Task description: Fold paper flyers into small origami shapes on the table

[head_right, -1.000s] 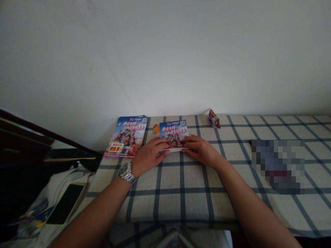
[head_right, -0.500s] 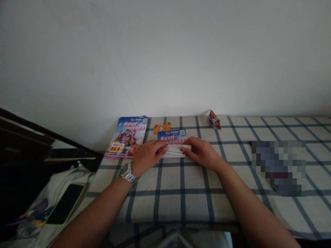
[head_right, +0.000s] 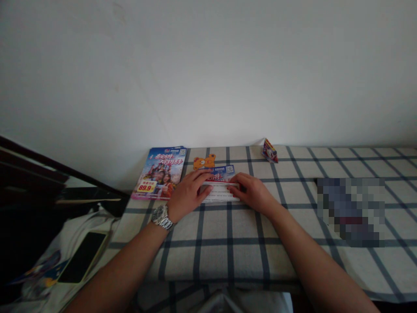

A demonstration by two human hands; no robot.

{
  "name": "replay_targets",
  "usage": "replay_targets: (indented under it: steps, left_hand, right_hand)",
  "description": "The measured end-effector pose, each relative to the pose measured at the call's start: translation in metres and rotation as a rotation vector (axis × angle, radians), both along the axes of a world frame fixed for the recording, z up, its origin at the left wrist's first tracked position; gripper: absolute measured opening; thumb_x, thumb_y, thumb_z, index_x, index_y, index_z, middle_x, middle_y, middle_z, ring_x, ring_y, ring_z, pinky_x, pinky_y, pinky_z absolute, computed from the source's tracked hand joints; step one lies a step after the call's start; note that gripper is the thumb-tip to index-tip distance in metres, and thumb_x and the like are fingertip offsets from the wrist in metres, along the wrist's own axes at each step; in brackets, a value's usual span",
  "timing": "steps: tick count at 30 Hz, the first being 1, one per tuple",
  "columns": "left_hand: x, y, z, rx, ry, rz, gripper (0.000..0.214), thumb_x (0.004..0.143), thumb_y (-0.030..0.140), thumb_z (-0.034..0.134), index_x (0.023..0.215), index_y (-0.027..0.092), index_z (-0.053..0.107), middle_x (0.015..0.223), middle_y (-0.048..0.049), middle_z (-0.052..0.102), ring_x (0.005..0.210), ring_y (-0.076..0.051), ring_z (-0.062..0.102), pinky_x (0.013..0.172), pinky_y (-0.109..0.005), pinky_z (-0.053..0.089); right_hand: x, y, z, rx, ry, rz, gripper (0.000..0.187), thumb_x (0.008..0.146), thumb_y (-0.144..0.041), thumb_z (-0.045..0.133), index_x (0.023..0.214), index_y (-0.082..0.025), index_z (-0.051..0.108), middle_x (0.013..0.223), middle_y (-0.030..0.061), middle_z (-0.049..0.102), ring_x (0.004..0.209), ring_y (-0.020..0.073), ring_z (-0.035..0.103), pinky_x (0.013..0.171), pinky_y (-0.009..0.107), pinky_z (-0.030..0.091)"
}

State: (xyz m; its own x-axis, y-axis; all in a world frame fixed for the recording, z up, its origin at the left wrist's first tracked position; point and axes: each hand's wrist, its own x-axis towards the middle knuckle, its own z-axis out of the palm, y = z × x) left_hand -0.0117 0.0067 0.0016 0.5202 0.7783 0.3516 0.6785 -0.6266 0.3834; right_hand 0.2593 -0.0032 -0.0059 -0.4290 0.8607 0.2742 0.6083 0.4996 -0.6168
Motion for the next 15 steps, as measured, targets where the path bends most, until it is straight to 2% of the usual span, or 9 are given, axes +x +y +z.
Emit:
replay_targets:
  steps: [4, 10, 15]
  left_hand:
    - [-0.001, 0.001, -0.004, -0.003, 0.035, 0.006, 0.041, 0.100, 0.030, 0.063, 0.140, 0.022, 0.056, 0.148, -0.0082, 0.057, 0.137, -0.028, 0.054, 0.121, -0.050, 0.043]
    - [0.002, 0.001, -0.004, -0.030, 0.021, -0.054, 0.041, 0.100, 0.027, 0.061, 0.141, 0.023, 0.055, 0.141, -0.0080, 0.062, 0.133, -0.026, 0.056, 0.122, -0.051, 0.041]
    - [0.003, 0.000, -0.002, -0.047, 0.003, -0.057, 0.040, 0.099, 0.026, 0.063, 0.139, 0.025, 0.058, 0.138, -0.0072, 0.063, 0.130, -0.026, 0.057, 0.120, -0.050, 0.044]
  right_hand:
    - [-0.003, 0.001, 0.002, 0.026, -0.014, 0.018, 0.015, 0.100, -0.036, 0.062, 0.109, -0.024, 0.067, 0.102, 0.0067, 0.072, 0.081, 0.0199, 0.067, 0.072, 0.033, 0.056]
    - [-0.002, 0.004, 0.001, 0.135, -0.044, -0.003, 0.012, 0.097, -0.033, 0.066, 0.105, -0.024, 0.069, 0.106, 0.0089, 0.069, 0.098, 0.0261, 0.067, 0.087, 0.041, 0.057]
    - [0.002, 0.007, -0.008, 0.180, -0.133, -0.057, 0.024, 0.093, -0.038, 0.072, 0.114, -0.026, 0.070, 0.112, 0.0099, 0.066, 0.104, 0.0300, 0.063, 0.092, 0.048, 0.056]
